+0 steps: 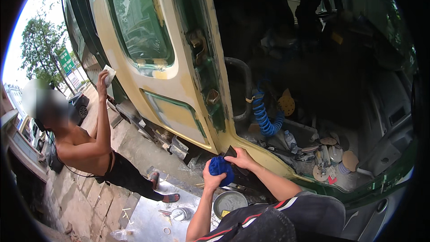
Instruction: The person rubs the side of a green truck with a sanding block and wipes the surface with a blue cloth after dipping it into a bucket of water.
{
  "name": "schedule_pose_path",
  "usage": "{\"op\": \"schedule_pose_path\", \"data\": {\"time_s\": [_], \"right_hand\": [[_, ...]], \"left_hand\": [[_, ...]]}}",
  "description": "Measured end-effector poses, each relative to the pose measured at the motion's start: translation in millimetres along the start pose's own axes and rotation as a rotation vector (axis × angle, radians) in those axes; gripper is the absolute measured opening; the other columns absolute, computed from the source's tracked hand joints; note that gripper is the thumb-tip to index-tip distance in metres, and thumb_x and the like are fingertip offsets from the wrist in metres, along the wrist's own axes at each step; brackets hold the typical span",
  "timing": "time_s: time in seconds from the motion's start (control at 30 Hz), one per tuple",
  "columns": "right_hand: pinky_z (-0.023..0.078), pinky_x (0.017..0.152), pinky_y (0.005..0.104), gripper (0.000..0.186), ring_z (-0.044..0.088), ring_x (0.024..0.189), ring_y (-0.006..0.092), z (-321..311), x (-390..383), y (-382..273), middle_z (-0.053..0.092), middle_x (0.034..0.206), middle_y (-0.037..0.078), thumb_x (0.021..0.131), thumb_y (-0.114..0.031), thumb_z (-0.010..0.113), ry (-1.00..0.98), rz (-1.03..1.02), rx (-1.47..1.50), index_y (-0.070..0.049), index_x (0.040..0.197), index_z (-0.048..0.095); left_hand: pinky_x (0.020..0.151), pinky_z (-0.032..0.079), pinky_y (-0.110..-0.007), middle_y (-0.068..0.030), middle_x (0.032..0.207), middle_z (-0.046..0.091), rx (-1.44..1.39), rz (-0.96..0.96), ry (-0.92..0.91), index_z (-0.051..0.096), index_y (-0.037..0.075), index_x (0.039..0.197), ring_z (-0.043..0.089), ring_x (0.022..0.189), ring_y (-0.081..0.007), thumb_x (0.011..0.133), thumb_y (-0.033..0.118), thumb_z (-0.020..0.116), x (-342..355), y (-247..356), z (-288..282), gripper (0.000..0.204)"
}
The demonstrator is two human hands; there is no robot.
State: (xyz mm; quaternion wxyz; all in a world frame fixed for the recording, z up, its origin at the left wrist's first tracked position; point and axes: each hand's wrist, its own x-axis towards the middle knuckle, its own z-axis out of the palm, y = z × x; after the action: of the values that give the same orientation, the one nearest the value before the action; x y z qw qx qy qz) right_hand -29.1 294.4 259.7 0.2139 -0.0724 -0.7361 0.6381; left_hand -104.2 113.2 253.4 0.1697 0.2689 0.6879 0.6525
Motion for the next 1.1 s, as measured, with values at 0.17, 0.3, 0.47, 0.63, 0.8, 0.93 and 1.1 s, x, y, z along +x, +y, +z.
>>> {"op": "schedule_pose_path", "data": {"time_s": [0.17,0.3,0.47,0.63,0.8,0.93,1.1], "right_hand": [[0.056,0.083,0.0301,0.036,0.066,0.09,0.0121,-20.5,-16.1,-4.8,0.07,0.104,0.005,0.093,-0.022,0.077,-0.196,0.328,0.566,-0.002,0.119,0.064],[0.055,0.084,0.031,0.034,0.067,0.09,0.0138,-3.4,-9.9,11.8,0.072,0.102,0.004,0.089,-0.025,0.08,-0.031,0.23,0.388,-0.002,0.112,0.068],[0.054,0.083,0.0304,0.032,0.067,0.09,0.0128,-12.9,-19.0,1.5,0.073,0.1,0.003,0.087,-0.019,0.082,0.008,0.227,0.173,-0.003,0.111,0.07],[0.052,0.087,0.0317,0.035,0.066,0.097,0.0147,-55.3,-70.0,42.9,0.072,0.108,0.006,0.088,-0.018,0.079,0.156,0.4,0.12,-0.003,0.117,0.069],[0.052,0.088,0.038,0.041,0.069,0.097,0.0263,-85.2,-142.7,88.8,0.073,0.105,0.011,0.084,-0.024,0.08,0.329,0.392,-0.231,-0.002,0.116,0.068],[0.054,0.087,0.0437,0.039,0.07,0.101,0.0368,-104.4,-175.0,76.7,0.073,0.103,0.021,0.081,-0.031,0.079,0.304,0.586,-0.584,-0.003,0.107,0.07],[0.052,0.086,0.0472,0.044,0.067,0.101,0.0414,-130.4,-202.7,93.1,0.071,0.103,0.023,0.079,-0.035,0.081,0.384,0.571,-0.642,-0.001,0.104,0.068]], "left_hand": [[0.097,0.05,-0.034,-0.0057,0.116,0.066,-0.301,0.039,-0.102,0.059,0.004,0.127,0.065,0.105,-0.017,0.058,0.001,0.082,14.1,36.8,-0.2,0.072],[0.098,0.051,-0.035,-0.006,0.115,0.067,-0.194,0.12,-0.199,0.059,0.003,0.126,0.065,0.104,-0.0172,0.056,-0.004,0.082,27.7,55.6,-6.4,0.073],[0.098,0.051,-0.033,-0.0051,0.112,0.068,-0.153,0.194,-0.192,0.061,0.002,0.125,0.066,0.103,-0.0158,0.058,0.002,0.085,40.0,84.8,-19.5,0.071],[0.1,0.049,-0.032,-0.0059,0.113,0.068,-0.055,0.424,-0.128,0.06,0.001,0.125,0.065,0.107,-0.0161,0.059,0.005,0.083,76.3,183.3,-18.1,0.07],[0.102,0.049,-0.033,-0.0078,0.116,0.066,-0.044,0.844,-0.029,0.056,0.0,0.13,0.064,0.108,-0.0166,0.065,0.004,0.083,126.9,323.2,-12.2,0.071],[0.09,0.055,-0.03,-0.0055,0.103,0.069,-0.042,1.108,0.03,0.061,0.001,0.12,0.068,0.094,-0.013,0.067,0.003,0.082,165.7,451.3,9.7,0.057],[0.081,0.058,-0.033,-0.0083,0.093,0.072,0.187,1.366,0.243,0.066,0.003,0.111,0.07,0.083,-0.0205,0.065,0.006,0.082,241.0,577.0,28.7,0.048]]}}
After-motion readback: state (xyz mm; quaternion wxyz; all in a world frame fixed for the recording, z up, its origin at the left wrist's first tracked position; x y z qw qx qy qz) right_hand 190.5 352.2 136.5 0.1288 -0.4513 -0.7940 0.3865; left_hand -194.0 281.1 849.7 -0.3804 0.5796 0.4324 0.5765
